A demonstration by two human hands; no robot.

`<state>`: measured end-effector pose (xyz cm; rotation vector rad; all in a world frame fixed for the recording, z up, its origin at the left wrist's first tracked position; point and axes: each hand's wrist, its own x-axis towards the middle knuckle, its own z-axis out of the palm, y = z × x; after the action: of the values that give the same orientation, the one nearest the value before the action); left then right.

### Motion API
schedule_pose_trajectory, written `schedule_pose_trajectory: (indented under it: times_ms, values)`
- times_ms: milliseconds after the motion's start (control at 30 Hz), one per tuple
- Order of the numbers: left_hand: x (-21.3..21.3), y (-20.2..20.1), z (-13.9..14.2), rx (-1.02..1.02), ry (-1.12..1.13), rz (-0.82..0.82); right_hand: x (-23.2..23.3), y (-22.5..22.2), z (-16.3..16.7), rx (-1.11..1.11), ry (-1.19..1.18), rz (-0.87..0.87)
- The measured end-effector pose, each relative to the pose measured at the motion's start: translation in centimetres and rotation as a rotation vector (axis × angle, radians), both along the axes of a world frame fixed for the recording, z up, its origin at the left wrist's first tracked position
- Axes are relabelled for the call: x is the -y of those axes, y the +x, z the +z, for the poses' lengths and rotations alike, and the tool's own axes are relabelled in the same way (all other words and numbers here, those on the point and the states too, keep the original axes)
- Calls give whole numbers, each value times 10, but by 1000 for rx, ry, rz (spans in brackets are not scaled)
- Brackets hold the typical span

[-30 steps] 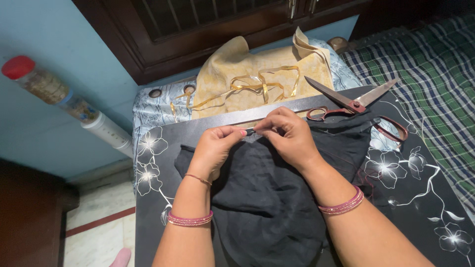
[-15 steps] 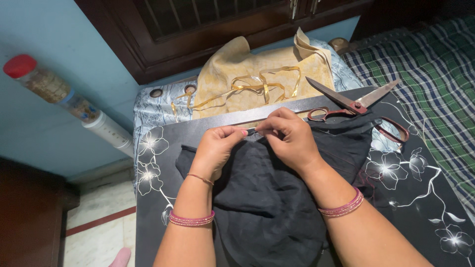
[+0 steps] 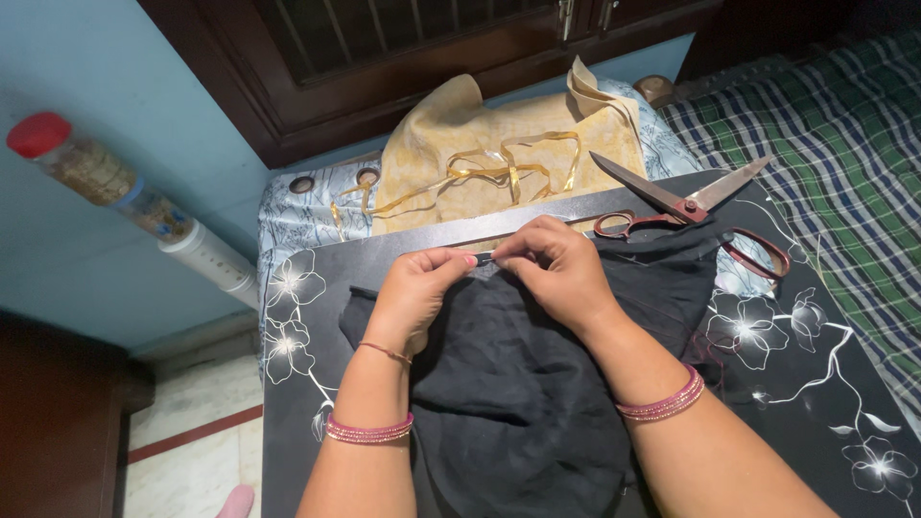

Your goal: The person hand-sews a black garment laid on a table, using a needle and thread to stitch along the fabric edge. They pull the thread through, adjust and smooth the fabric, and continue stitching, with scissors and a ruler resting nearby.

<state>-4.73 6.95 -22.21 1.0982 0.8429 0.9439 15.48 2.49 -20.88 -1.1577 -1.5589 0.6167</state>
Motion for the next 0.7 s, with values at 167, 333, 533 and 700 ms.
schedule_pose_trajectory:
  times_ms: [167,333,533,700]
  values:
    - [1,-2,0,37,-20,-31,-4,5,-6,-74,-51,56]
    - [2,-1,2,79,-20,-64,-7,9,-8,-165,-108,109]
    - [5,0,5,90,-26,-63,-7,9,-10,-347,-223,188]
    - [7,0,4,83,-7,-53,-7,8,-11,-373,-232,199]
